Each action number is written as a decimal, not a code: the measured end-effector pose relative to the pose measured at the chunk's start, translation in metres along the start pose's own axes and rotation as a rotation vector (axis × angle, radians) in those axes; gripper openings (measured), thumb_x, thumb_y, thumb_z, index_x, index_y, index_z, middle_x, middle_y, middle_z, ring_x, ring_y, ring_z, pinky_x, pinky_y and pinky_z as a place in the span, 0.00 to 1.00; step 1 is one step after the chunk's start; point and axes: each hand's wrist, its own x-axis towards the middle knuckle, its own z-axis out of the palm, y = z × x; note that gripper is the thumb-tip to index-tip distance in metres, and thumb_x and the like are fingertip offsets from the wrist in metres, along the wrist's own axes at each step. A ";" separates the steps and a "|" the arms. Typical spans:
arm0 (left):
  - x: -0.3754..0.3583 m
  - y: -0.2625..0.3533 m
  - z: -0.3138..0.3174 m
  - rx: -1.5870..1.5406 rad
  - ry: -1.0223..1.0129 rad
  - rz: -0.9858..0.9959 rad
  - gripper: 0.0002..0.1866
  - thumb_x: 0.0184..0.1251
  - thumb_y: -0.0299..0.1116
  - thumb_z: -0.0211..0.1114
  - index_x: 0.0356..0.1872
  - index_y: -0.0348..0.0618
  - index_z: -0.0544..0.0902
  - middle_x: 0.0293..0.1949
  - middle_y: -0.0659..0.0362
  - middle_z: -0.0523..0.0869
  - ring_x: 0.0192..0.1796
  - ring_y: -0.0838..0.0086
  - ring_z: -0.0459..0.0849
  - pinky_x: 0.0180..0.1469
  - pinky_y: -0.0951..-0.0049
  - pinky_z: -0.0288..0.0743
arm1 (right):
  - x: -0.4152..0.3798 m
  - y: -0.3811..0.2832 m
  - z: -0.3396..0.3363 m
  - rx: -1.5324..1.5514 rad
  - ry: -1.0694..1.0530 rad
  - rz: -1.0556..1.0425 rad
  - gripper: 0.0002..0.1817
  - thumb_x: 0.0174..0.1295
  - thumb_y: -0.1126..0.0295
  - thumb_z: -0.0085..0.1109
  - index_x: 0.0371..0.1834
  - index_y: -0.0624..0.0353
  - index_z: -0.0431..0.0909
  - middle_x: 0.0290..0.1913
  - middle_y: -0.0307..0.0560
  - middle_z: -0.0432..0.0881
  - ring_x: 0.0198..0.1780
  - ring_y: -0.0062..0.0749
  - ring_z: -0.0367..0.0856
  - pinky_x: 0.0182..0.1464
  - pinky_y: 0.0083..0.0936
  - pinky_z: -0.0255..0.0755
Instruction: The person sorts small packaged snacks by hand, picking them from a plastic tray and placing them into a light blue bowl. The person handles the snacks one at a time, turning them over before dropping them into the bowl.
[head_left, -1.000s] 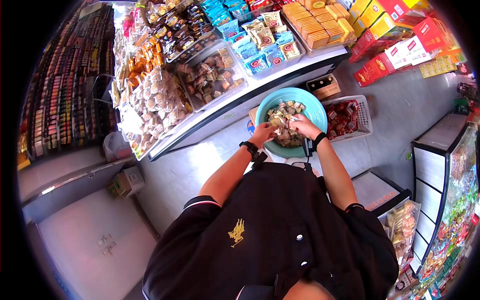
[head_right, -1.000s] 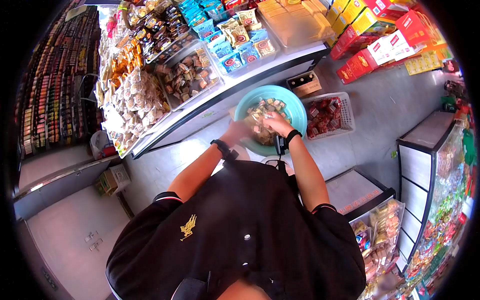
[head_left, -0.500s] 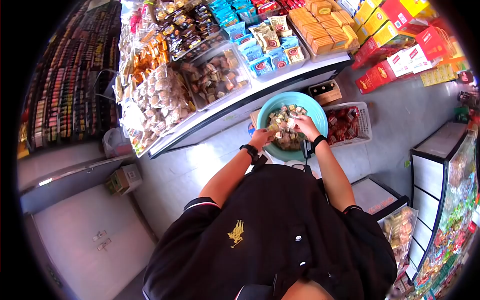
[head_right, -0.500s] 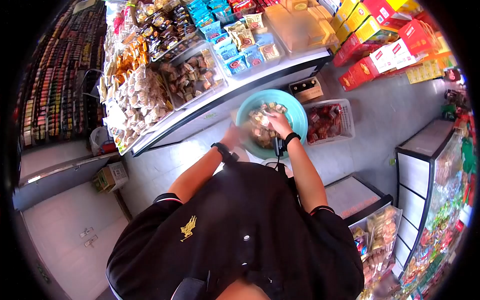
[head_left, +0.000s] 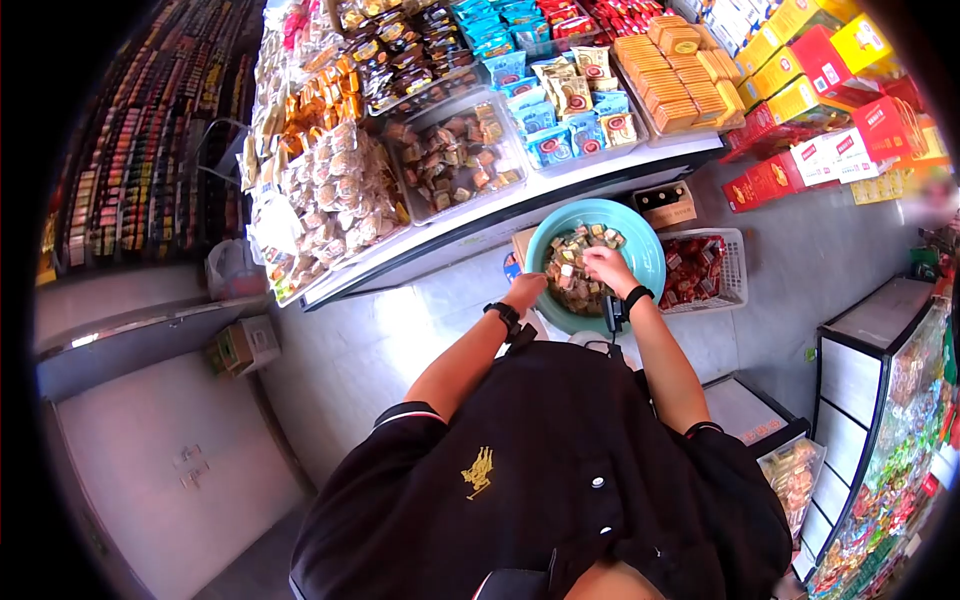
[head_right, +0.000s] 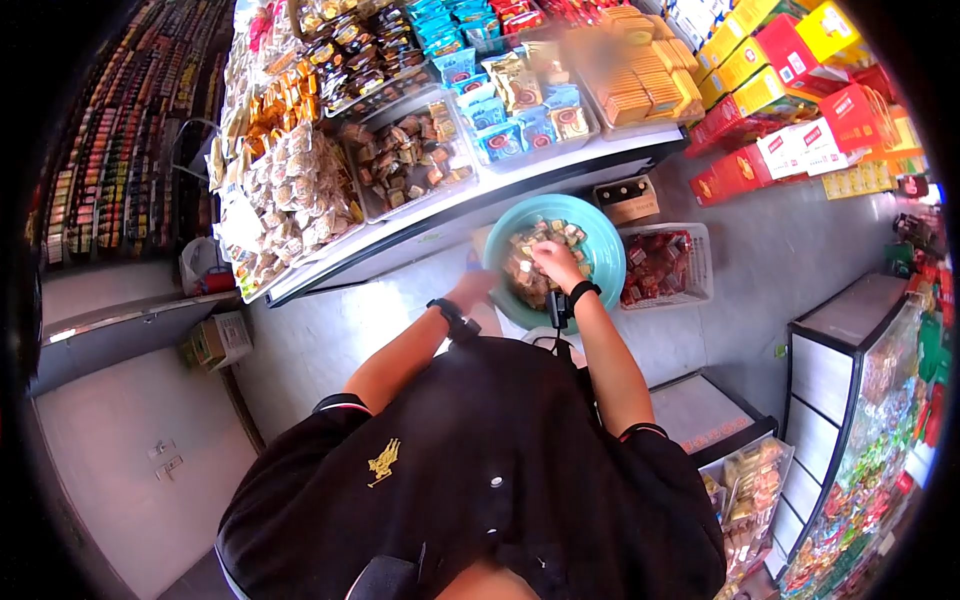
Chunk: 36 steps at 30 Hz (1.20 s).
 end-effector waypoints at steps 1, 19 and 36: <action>0.018 -0.017 -0.009 0.091 0.008 0.143 0.16 0.67 0.37 0.58 0.47 0.35 0.84 0.38 0.58 0.85 0.37 0.74 0.80 0.42 0.72 0.74 | 0.005 -0.006 0.005 -0.031 -0.005 -0.008 0.12 0.69 0.67 0.56 0.53 0.58 0.79 0.43 0.39 0.83 0.41 0.21 0.83 0.43 0.20 0.77; 0.034 0.167 -0.169 0.240 0.601 0.468 0.10 0.75 0.35 0.52 0.43 0.40 0.79 0.37 0.46 0.85 0.43 0.50 0.82 0.47 0.56 0.75 | 0.218 -0.181 0.152 -0.543 0.024 -0.418 0.13 0.64 0.73 0.59 0.49 0.66 0.80 0.45 0.51 0.86 0.47 0.32 0.84 0.52 0.26 0.76; 0.167 0.125 -0.214 1.087 0.193 0.128 0.17 0.67 0.29 0.54 0.56 0.45 0.76 0.61 0.51 0.76 0.58 0.55 0.81 0.53 0.58 0.81 | 0.313 -0.127 0.169 -0.585 -0.261 0.383 0.26 0.54 0.68 0.69 0.55 0.66 0.75 0.47 0.54 0.84 0.45 0.38 0.83 0.50 0.32 0.76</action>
